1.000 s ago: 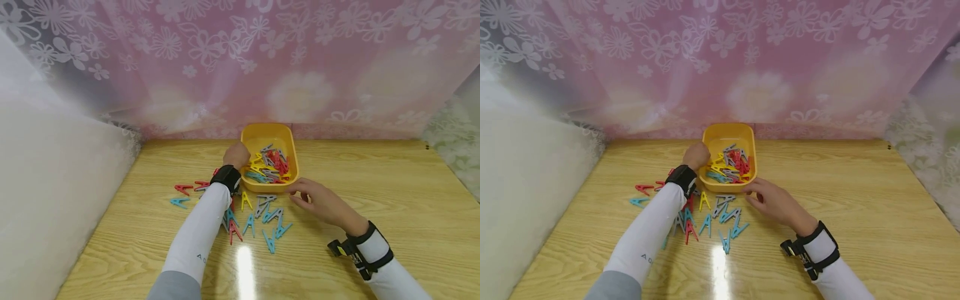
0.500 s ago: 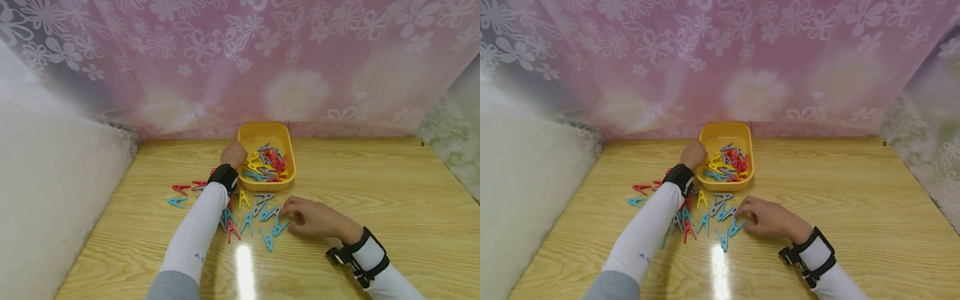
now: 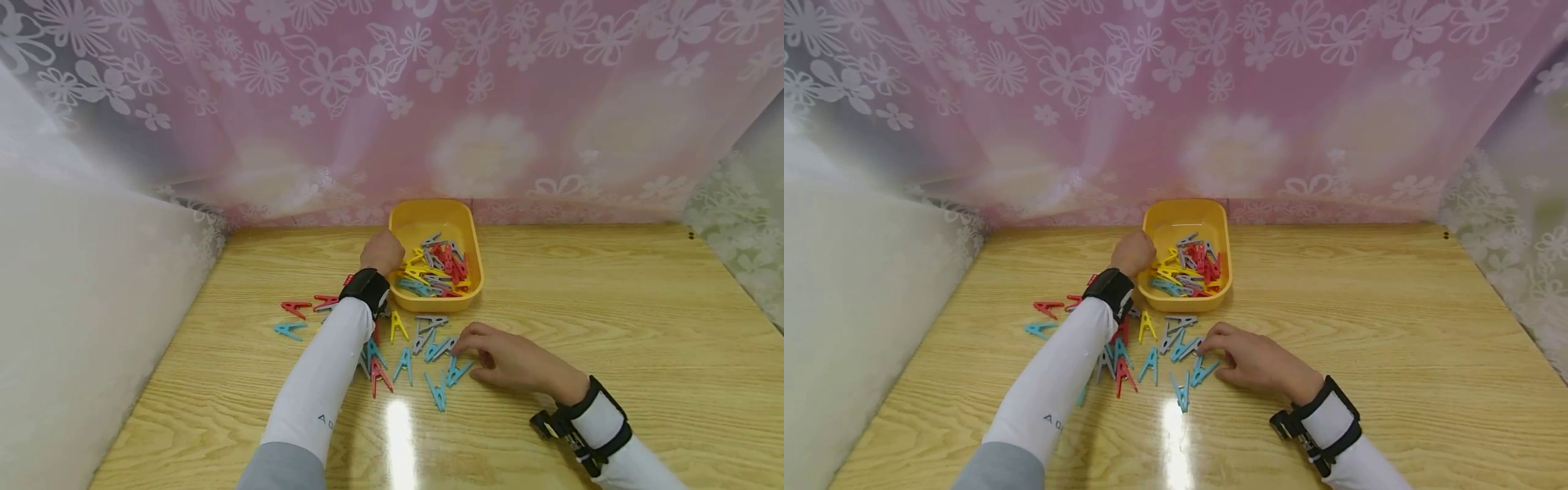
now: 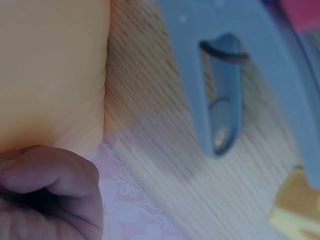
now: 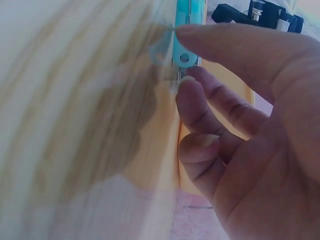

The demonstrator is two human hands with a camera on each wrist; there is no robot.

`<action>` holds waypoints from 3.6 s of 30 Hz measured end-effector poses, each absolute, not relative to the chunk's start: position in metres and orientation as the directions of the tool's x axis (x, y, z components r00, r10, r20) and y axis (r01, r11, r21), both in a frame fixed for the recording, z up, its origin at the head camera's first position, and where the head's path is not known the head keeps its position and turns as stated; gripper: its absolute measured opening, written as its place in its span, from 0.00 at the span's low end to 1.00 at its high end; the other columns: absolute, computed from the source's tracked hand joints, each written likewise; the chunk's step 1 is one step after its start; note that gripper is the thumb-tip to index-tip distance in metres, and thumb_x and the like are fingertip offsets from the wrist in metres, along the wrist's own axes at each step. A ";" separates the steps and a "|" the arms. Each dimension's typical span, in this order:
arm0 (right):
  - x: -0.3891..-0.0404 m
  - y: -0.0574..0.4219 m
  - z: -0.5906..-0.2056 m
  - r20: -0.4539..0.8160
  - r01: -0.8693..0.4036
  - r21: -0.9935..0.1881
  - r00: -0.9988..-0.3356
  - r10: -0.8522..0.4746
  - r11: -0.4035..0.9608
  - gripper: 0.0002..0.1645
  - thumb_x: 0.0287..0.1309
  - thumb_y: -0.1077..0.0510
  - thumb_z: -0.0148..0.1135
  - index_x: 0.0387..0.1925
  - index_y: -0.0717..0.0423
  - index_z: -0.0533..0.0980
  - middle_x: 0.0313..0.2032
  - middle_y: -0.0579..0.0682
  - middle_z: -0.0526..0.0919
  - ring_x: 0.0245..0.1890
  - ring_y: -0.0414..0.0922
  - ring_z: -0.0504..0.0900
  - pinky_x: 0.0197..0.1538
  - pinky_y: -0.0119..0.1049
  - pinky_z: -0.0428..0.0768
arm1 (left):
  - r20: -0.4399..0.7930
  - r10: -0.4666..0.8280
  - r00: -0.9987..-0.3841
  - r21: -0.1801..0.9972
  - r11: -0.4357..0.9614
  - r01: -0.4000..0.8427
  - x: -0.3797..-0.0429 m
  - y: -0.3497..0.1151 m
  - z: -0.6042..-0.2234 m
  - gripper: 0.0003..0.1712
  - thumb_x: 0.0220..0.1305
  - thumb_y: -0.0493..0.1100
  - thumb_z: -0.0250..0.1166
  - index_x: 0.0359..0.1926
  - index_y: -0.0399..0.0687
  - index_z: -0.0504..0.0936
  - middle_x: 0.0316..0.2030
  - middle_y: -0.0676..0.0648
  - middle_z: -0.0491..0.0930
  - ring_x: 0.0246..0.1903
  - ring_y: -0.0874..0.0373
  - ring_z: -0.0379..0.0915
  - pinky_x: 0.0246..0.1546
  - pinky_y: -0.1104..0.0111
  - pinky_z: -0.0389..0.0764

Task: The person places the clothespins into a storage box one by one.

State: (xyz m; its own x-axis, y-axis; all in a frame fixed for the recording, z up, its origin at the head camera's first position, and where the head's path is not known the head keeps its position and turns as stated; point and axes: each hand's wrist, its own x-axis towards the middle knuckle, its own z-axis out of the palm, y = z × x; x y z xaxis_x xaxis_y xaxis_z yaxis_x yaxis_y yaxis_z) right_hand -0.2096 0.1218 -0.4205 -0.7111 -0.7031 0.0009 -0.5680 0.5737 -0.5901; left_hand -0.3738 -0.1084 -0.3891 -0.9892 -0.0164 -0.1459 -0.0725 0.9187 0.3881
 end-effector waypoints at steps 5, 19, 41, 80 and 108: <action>-0.209 0.121 -0.422 -0.001 -0.566 -0.589 -0.713 -0.701 0.577 0.15 0.57 0.60 0.65 0.46 0.43 0.78 0.47 0.38 0.72 0.28 0.34 0.69 0.31 0.29 0.71 | -0.146 -0.015 -0.989 0.391 0.918 -0.072 -0.375 -0.109 -0.391 0.12 0.69 0.42 0.54 0.33 0.40 0.79 0.28 0.44 0.77 0.27 0.51 0.74 0.29 0.64 0.74; -0.206 0.128 -0.416 -0.067 -0.541 -0.574 -0.717 -0.694 0.615 0.13 0.56 0.56 0.68 0.43 0.43 0.78 0.34 0.37 0.72 0.27 0.34 0.68 0.31 0.30 0.69 | -0.148 -0.022 -0.989 0.396 0.915 -0.080 -0.372 -0.109 -0.388 0.12 0.69 0.42 0.54 0.35 0.39 0.79 0.29 0.44 0.77 0.28 0.51 0.75 0.30 0.63 0.76; -0.256 0.135 -0.387 0.397 -0.582 -0.565 -0.814 -0.425 0.585 0.15 0.58 0.54 0.66 0.48 0.51 0.79 0.42 0.45 0.77 0.27 0.38 0.70 0.29 0.33 0.69 | -0.137 -0.046 -0.990 0.430 0.897 -0.101 -0.370 -0.109 -0.386 0.10 0.67 0.42 0.56 0.37 0.39 0.79 0.30 0.44 0.77 0.28 0.51 0.74 0.31 0.63 0.77; -0.256 0.109 -0.387 0.368 -0.687 -0.520 -0.717 -0.592 0.508 0.16 0.55 0.62 0.68 0.47 0.53 0.80 0.41 0.46 0.77 0.27 0.38 0.68 0.28 0.31 0.69 | -0.137 -0.032 -0.990 0.381 0.921 -0.082 -0.373 -0.111 -0.392 0.11 0.69 0.43 0.55 0.35 0.40 0.78 0.28 0.44 0.76 0.28 0.51 0.74 0.30 0.62 0.76; -0.218 0.099 -0.418 0.066 -0.700 -0.464 -0.639 -0.766 0.543 0.13 0.53 0.58 0.71 0.42 0.44 0.82 0.47 0.38 0.75 0.45 0.37 0.74 0.44 0.39 0.77 | -0.127 -0.034 -0.991 0.406 0.910 -0.084 -0.371 -0.108 -0.387 0.14 0.69 0.43 0.54 0.30 0.41 0.79 0.27 0.45 0.76 0.27 0.52 0.75 0.28 0.63 0.75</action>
State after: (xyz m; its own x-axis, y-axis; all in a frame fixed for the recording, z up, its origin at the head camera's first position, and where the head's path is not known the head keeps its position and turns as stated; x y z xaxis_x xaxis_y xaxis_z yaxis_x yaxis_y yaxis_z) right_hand -0.2181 0.0989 -0.4180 -0.6389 -0.7664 0.0660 -0.6995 0.5432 -0.4643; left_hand -0.3715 -0.1085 -0.3867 -0.9913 -0.0344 -0.1271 -0.0836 0.9100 0.4061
